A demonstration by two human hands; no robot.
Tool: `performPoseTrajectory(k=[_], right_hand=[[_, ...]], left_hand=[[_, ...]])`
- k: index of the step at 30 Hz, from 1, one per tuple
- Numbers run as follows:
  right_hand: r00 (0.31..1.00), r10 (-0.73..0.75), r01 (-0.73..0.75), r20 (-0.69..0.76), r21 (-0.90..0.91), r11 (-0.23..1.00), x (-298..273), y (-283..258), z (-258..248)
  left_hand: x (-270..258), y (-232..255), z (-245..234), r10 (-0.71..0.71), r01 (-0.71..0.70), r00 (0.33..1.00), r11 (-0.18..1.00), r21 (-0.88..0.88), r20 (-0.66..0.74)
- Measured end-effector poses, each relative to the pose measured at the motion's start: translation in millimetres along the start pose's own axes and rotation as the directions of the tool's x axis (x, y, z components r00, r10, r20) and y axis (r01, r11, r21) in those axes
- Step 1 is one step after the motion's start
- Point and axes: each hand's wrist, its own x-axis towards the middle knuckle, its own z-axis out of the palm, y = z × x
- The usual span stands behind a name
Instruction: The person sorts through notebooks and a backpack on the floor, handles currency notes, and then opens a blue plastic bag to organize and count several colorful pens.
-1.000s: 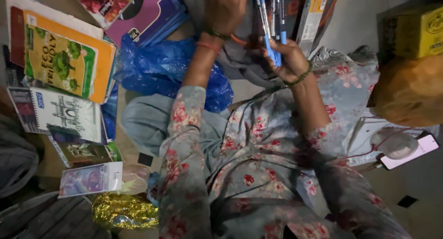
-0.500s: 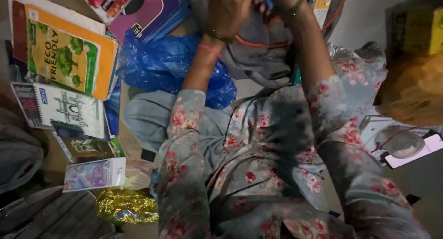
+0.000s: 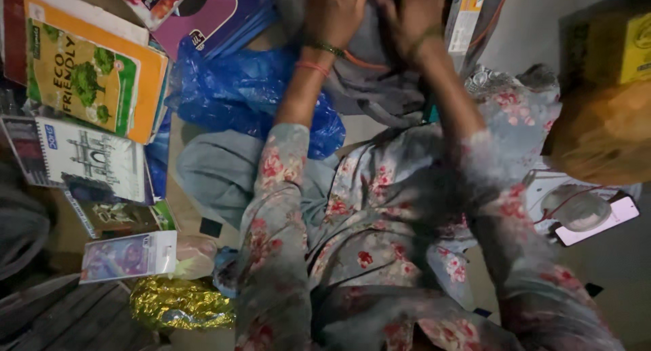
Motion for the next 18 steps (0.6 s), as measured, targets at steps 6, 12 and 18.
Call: performPoseTrajectory(k=[6,12,18], right_hand=[[0.916,0.197,-0.147,-0.349,0.163,0.976,-121.7,-10.3,-50.0],[0.898,0.342,-0.308,-0.276,0.158,0.938,-149.8,43.1,-12.0],[0.750,0.459,-0.445,0.477,0.877,-0.184,-161.6,14.8,-42.3]], left_hand=[[-24.4,1.6,13.8,-0.010,0.004,0.988,0.999,0.044,0.157],[-40.1,33.6,1.4,-0.017,0.015,0.997,0.999,0.031,0.081],[-37.4,57.1,-4.7,0.031,-0.033,0.998,0.999,0.028,0.060]])
